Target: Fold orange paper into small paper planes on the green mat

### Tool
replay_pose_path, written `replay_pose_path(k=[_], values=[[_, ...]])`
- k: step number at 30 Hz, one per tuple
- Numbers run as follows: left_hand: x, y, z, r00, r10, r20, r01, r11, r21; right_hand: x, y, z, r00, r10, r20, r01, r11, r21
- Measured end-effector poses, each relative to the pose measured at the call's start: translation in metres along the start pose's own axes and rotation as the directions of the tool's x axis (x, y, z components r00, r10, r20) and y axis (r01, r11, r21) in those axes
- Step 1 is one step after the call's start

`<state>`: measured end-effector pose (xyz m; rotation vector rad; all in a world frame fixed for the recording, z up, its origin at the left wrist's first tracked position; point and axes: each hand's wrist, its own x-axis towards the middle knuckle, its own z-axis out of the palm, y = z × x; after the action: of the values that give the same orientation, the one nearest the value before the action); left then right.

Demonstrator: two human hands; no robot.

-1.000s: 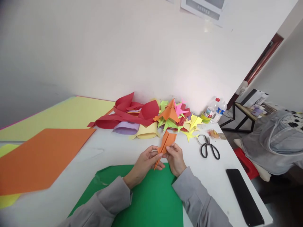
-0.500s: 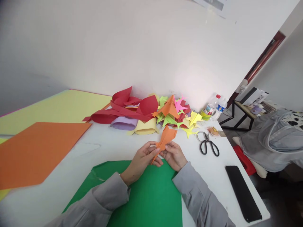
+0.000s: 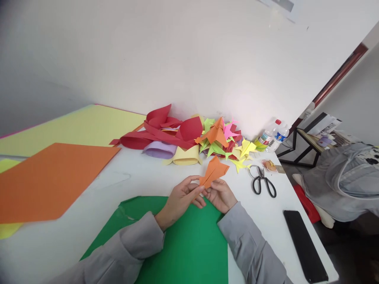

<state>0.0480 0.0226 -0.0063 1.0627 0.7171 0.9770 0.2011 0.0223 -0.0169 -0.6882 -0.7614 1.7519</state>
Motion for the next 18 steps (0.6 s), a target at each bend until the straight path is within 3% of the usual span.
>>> replay_pose_path(k=[4, 12, 18], values=[[0.001, 0.0, -0.001, 1.0, -0.018, 0.002, 0.018, 1.0, -0.001, 0.0, 0.0, 0.003, 0.999, -0.019, 0.044, 0.021, 0.999, -0.043], [0.002, 0.001, -0.002, 0.999, -0.045, 0.008, 0.045, 0.999, 0.02, -0.001, 0.005, 0.014, 0.989, -0.146, -0.012, 0.142, 0.974, -0.179], [0.0, 0.004, -0.003, 0.999, 0.014, -0.036, -0.015, 1.0, -0.028, 0.0, 0.001, 0.011, 0.992, -0.126, -0.032, 0.125, 0.992, -0.032]])
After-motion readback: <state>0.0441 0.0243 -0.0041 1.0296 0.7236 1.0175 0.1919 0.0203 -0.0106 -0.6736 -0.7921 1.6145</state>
